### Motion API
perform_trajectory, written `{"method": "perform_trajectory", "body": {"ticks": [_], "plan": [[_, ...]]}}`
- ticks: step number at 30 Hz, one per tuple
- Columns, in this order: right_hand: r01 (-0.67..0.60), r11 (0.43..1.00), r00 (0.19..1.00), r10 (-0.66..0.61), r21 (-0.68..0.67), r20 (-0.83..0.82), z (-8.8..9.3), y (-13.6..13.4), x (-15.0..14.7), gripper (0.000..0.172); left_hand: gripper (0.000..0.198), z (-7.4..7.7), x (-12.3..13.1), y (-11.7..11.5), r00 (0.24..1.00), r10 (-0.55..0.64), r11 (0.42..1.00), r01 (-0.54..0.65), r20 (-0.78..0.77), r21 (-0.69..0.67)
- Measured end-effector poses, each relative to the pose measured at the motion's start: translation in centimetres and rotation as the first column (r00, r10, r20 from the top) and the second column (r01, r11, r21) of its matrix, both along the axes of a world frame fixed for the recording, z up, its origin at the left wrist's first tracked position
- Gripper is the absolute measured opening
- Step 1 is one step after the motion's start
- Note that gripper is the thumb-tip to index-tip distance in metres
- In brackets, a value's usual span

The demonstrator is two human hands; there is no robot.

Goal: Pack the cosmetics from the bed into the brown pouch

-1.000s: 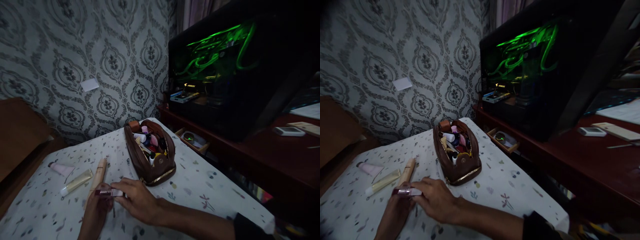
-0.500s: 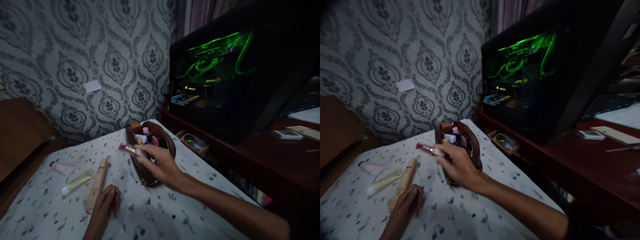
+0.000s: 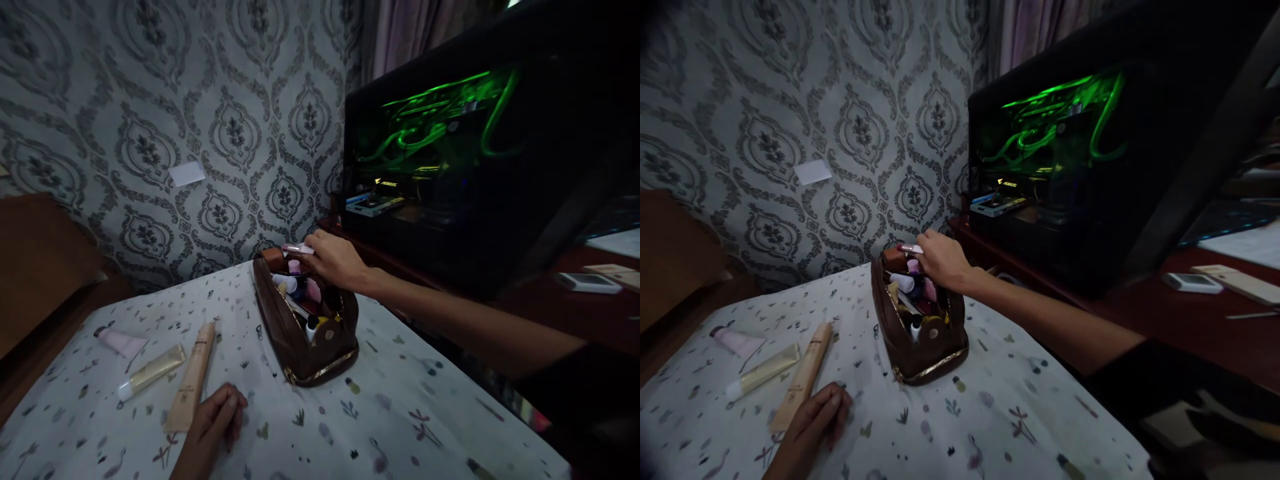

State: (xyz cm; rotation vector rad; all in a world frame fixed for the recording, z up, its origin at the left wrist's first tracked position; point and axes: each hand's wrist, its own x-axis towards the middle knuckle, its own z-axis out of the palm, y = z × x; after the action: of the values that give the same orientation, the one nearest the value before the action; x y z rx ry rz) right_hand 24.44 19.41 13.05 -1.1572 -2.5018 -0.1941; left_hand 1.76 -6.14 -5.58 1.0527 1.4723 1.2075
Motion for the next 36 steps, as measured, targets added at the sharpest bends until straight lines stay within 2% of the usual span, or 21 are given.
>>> {"method": "perform_trajectory", "body": {"ticks": [4, 7, 11, 15, 19, 23, 26, 30, 36], "plan": [[-0.055, 0.993, 0.980, 0.034, 0.103, 0.198, -0.4, 0.4, -1.2, 0.020, 0.058, 0.6, 0.6, -0.2, 0.999, 0.025, 1.000, -0.025, -0.037, 0.003], [-0.085, 0.982, 0.966, 0.040, 0.167, 0.256, -0.8, 1.4, -1.6, 0.022, 0.061, 1.4, 1.5, -0.3, 0.996, 0.077, 0.997, -0.078, -0.054, -0.005], [-0.160, 0.962, 0.948, 0.089, 0.219, 0.305, -1.1, 2.2, -1.9, 0.022, 0.062, 2.1, 2.1, -0.3, 0.993, 0.073, 0.997, -0.075, -0.091, -0.020], [-0.233, 0.939, 0.931, 0.140, 0.253, 0.337, -1.4, 2.4, -2.5, 0.023, 0.062, 2.0, 2.1, -0.5, 0.992, 0.049, 0.998, -0.052, -0.115, -0.027], [-0.244, 0.926, 0.926, 0.134, 0.289, 0.352, -1.8, 2.6, -2.9, 0.023, 0.059, 1.3, 1.8, -0.7, 0.988, 0.019, 1.000, -0.021, -0.151, -0.013], [-0.213, 0.937, 0.928, 0.104, 0.279, 0.358, -2.2, 2.9, -2.9, 0.023, 0.057, 0.4, 1.2, -0.6, 0.985, -0.031, 0.999, 0.029, -0.169, -0.016], [-0.177, 0.962, 0.924, 0.089, 0.210, 0.372, -2.4, 3.1, -2.8, 0.022, 0.056, 0.0, 0.9, -0.6, 0.979, -0.062, 0.998, 0.060, -0.193, -0.014], [-0.103, 0.987, 0.919, 0.045, 0.126, 0.393, -2.6, 3.4, -2.4, 0.031, 0.055, 0.0, 0.9, -0.7, 0.974, -0.073, 0.997, 0.079, -0.214, 0.020], [-0.025, 0.998, 0.904, -0.003, 0.061, 0.428, -2.3, 3.4, -2.1, 0.032, 0.055, 0.3, 1.0, -0.8, 0.969, -0.078, 0.997, 0.082, -0.233, 0.007]]}}
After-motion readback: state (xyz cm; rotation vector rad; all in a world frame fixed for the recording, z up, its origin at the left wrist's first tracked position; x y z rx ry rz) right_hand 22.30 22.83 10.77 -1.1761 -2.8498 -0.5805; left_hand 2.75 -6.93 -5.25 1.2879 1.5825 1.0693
